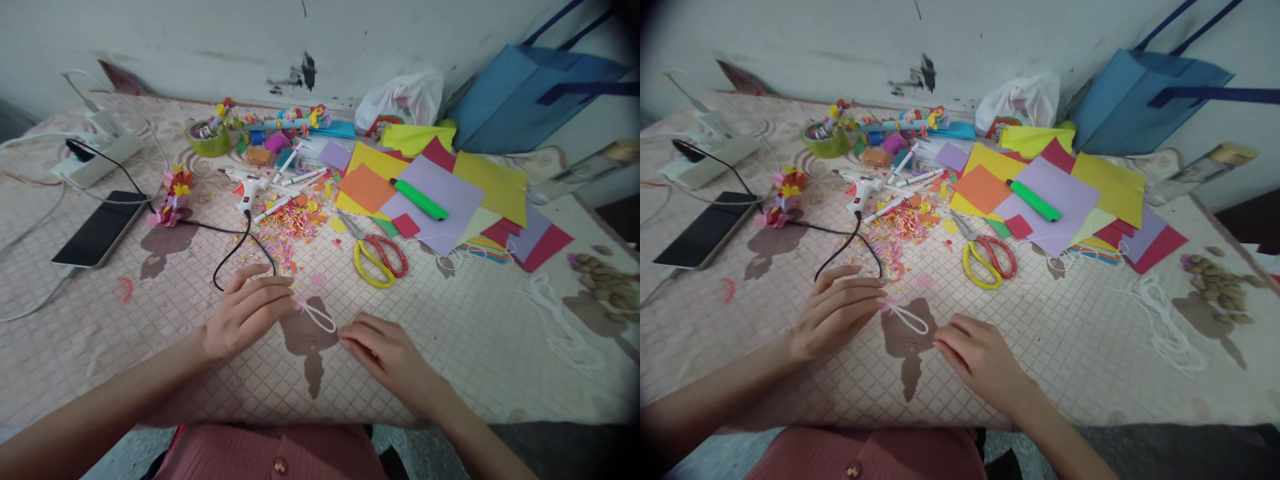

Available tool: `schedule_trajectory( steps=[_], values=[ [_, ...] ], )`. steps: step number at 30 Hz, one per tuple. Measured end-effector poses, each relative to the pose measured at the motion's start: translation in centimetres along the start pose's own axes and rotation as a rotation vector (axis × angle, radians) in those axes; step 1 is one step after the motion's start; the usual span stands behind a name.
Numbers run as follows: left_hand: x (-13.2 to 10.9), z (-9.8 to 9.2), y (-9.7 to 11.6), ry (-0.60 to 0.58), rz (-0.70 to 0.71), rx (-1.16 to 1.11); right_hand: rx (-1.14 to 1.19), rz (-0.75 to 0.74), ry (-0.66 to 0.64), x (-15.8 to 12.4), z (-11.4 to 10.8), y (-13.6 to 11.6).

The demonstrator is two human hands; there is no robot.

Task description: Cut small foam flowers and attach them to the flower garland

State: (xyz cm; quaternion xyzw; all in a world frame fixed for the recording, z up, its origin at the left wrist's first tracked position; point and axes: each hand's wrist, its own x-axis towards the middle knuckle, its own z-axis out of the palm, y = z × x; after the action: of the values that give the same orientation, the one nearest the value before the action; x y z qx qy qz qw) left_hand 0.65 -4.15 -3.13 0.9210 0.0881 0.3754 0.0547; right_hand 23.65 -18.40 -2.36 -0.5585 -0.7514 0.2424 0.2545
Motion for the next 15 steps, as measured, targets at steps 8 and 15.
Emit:
schedule_trajectory(
  steps=[8,15],
  values=[
    [0.4,-2.4,-1.1,-0.055,0.254,-0.081,-0.169,-0.017,0.09,-0.2,-3.7,1.3],
    [0.1,-2.2,-1.0,-0.12,0.187,-0.183,-0.049,0.109,0.065,6.9,-1.1,2.3]
  ],
)
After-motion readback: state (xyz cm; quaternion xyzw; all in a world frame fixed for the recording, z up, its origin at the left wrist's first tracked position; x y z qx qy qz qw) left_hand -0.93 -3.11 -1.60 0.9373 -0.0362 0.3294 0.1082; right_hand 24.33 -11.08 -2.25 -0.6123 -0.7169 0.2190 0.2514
